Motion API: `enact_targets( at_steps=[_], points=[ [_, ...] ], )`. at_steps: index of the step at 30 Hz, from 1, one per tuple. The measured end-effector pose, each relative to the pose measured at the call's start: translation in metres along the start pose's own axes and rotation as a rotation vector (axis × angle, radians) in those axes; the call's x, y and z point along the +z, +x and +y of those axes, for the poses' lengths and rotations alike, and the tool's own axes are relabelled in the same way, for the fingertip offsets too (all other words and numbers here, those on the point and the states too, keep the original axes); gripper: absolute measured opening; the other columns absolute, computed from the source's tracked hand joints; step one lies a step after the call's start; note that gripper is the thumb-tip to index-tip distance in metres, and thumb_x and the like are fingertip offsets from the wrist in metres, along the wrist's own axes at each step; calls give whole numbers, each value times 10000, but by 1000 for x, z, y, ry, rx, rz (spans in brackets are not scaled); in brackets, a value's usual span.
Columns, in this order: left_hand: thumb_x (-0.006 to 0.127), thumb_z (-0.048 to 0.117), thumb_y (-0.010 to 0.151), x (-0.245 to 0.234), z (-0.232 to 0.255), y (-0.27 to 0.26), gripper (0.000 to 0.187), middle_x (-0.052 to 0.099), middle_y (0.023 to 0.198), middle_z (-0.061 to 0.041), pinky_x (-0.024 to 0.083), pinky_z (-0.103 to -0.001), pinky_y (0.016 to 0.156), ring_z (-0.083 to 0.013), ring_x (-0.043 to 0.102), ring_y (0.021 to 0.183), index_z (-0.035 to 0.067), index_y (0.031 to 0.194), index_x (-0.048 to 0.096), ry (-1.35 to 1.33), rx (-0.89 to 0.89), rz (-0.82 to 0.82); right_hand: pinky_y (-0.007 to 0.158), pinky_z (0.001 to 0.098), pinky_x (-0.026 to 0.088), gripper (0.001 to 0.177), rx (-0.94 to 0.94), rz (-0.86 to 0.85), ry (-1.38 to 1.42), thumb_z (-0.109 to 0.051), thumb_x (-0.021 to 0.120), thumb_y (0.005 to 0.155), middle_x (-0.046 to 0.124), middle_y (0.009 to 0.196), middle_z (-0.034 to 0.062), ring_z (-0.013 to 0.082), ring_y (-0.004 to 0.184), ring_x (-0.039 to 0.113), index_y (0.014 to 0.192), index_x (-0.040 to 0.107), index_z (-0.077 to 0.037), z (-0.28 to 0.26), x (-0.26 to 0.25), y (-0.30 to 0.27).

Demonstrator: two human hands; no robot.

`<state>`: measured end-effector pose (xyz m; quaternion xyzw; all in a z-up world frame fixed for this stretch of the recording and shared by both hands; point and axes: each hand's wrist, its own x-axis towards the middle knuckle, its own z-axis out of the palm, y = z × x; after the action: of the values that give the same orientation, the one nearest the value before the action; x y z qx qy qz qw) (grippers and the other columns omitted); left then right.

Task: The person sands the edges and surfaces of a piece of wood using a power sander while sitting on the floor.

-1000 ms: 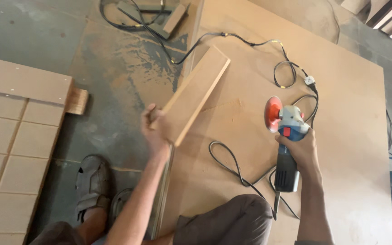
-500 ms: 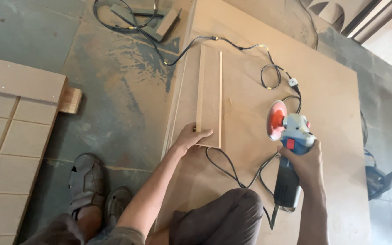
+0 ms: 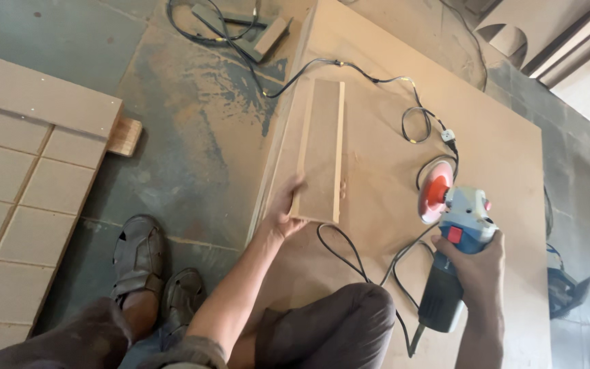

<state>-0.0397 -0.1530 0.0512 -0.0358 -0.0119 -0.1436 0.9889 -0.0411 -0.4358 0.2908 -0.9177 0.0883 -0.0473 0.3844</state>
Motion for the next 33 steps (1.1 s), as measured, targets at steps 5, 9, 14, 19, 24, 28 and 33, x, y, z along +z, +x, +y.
enact_targets(
  at_steps=[5, 9, 14, 19, 24, 28, 33],
  points=[
    [307, 613, 1019, 19, 0, 32, 762, 644, 1231, -219, 584, -518, 917, -339, 671, 1107, -9, 1437, 446, 73, -63, 199, 769, 377, 589, 795, -6, 31, -128, -206, 927, 629, 674, 1122, 176, 237, 952, 695, 1262, 514, 41, -10, 2, -16],
    [395, 483, 1090, 15, -20, 53, 619, 643, 1296, -219, 581, -508, 1017, -325, 672, 1182, -4, 1465, 476, 93, 3, 188, 855, 409, 552, 873, -89, 45, -277, -263, 945, 616, 653, 1177, 174, 258, 1054, 671, 1310, 494, 17, -14, 11, -31],
    [498, 572, 987, 36, -9, 82, 658, 670, 1100, -226, 586, -577, 925, -365, 694, 1031, -29, 1252, 537, 133, -30, 103, 902, 436, 541, 893, -117, 15, -304, -302, 928, 616, 673, 1211, 190, 302, 1103, 684, 1340, 493, -14, -20, 24, -43],
    [521, 594, 950, 32, -2, 118, 690, 686, 1077, -213, 586, -522, 933, -351, 693, 1026, -18, 1265, 558, 71, -24, 195, 886, 451, 547, 862, -91, 16, -301, -312, 911, 655, 692, 1187, 209, 328, 1088, 704, 1338, 473, -21, -22, 36, -53],
    [521, 403, 905, 33, -9, 127, 588, 700, 1132, -206, 583, -513, 956, -323, 701, 1083, -54, 1273, 561, 275, -46, 155, 868, 445, 559, 877, -141, -4, -235, -278, 855, 696, 706, 1125, 220, 351, 1024, 728, 1417, 410, -47, -33, 53, -63],
    [506, 348, 915, 41, -12, 122, 529, 693, 1129, -210, 562, -473, 984, -323, 687, 1086, -58, 1248, 573, 268, -44, 118, 850, 473, 552, 863, -151, -34, -281, -253, 856, 713, 713, 1103, 236, 401, 1029, 717, 1410, 390, -50, -44, 63, -66],
    [511, 346, 923, 42, -11, 114, 528, 690, 1115, -210, 560, -459, 985, -314, 684, 1057, -84, 1214, 605, 315, -15, 42, 825, 480, 560, 845, -244, -59, -254, -233, 847, 719, 708, 1080, 251, 418, 998, 721, 1394, 371, -53, -56, 75, -66]
  ],
)
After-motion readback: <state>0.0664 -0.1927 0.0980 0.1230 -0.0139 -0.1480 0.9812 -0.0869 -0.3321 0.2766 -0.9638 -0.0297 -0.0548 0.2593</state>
